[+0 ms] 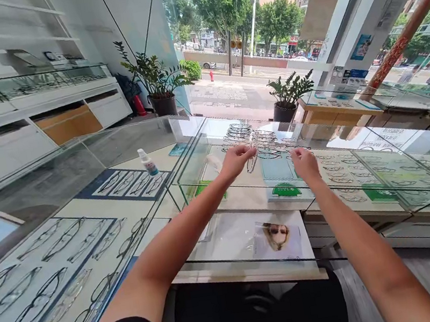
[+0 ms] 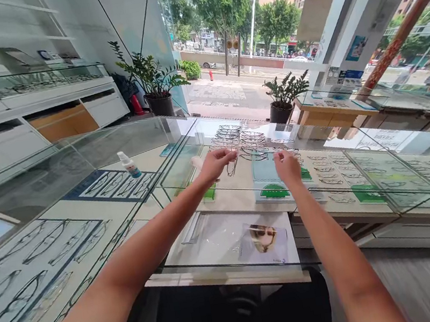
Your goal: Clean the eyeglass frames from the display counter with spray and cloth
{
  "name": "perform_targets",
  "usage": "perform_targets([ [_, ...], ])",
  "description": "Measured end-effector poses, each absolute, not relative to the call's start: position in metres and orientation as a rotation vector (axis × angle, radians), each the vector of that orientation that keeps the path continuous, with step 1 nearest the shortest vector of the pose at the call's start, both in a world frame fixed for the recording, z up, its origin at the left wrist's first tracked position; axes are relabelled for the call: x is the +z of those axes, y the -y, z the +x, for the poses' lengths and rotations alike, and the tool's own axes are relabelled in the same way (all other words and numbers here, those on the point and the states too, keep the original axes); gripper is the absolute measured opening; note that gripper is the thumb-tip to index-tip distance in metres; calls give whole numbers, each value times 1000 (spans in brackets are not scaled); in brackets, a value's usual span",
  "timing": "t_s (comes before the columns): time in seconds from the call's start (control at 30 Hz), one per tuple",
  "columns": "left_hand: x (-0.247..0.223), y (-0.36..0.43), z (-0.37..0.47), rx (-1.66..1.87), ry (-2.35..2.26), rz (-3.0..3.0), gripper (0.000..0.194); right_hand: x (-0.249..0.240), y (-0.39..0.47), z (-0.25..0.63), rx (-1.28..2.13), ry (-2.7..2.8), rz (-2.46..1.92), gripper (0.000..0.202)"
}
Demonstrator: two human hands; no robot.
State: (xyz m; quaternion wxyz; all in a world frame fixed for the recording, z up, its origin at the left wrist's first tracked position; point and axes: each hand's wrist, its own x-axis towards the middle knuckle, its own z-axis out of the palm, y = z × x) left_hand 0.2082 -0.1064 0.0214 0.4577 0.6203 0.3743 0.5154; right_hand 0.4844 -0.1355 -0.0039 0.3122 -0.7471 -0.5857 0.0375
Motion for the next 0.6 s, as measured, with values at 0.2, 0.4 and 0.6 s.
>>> perform_targets([
  [0.2, 9, 133, 200, 1332, -978, 1473, 54, -8, 146, 370, 459, 1588, -1310, 44],
  [0.4, 3, 157, 203, 1362, -1028, 1458, 48, -15, 172, 369, 494, 1646, -1129, 39],
  [0.6, 0, 163, 208, 1407, -1040, 1508, 44, -12, 177, 367, 500, 1587, -1081, 37],
])
